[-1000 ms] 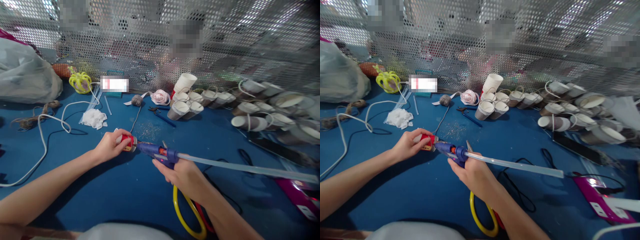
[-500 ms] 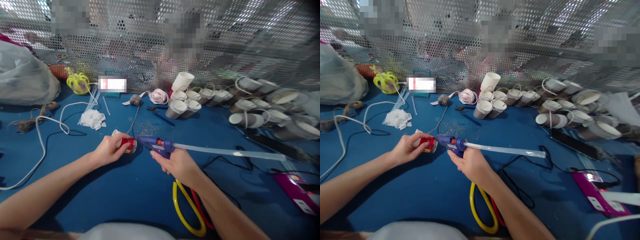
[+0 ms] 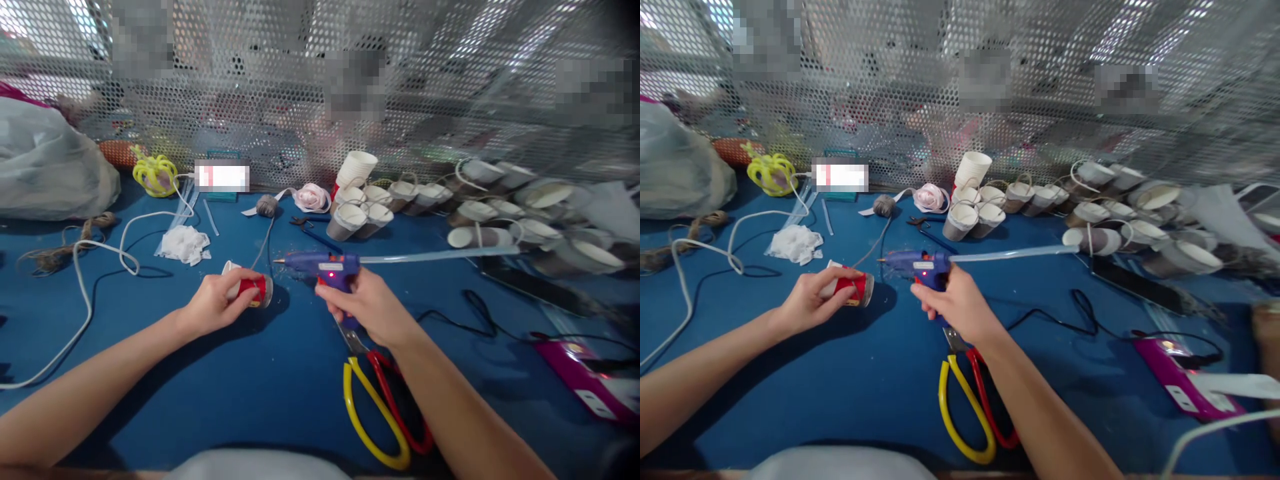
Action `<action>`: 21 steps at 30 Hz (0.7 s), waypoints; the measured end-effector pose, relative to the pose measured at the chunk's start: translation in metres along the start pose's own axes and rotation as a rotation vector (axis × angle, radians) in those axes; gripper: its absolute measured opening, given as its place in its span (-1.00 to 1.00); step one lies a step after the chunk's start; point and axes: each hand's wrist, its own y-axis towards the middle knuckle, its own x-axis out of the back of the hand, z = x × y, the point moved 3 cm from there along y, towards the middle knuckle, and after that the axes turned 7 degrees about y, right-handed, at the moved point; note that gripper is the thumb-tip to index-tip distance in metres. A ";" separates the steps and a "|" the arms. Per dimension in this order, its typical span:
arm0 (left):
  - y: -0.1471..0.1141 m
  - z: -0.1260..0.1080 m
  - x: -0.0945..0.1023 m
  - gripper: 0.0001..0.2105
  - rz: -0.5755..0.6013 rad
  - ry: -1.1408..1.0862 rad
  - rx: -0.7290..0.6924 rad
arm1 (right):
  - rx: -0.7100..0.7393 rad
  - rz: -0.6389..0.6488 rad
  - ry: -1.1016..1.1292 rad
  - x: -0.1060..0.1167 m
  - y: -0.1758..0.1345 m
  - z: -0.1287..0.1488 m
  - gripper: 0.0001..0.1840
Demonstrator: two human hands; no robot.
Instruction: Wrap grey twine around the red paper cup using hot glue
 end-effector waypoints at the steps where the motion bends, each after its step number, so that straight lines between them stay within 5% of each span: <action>1: 0.000 -0.002 0.002 -0.82 -0.029 0.008 -0.029 | 0.012 -0.070 0.045 0.008 0.004 -0.002 -0.74; 4: 0.000 -0.012 0.010 -0.83 -0.094 0.040 -0.140 | -0.001 -0.229 0.006 0.029 0.018 -0.015 -0.73; 14: 0.003 -0.035 0.022 -0.83 -0.125 0.142 -0.360 | -0.010 -0.341 -0.290 0.056 0.034 -0.041 -0.64; 18: 0.007 -0.040 0.023 -0.83 -0.085 0.107 -0.388 | 0.117 -0.320 -0.357 0.046 0.027 -0.016 -0.62; 21: 0.009 -0.044 0.020 -0.82 -0.065 0.098 -0.396 | 0.181 -0.132 -0.314 0.016 0.023 0.008 -0.65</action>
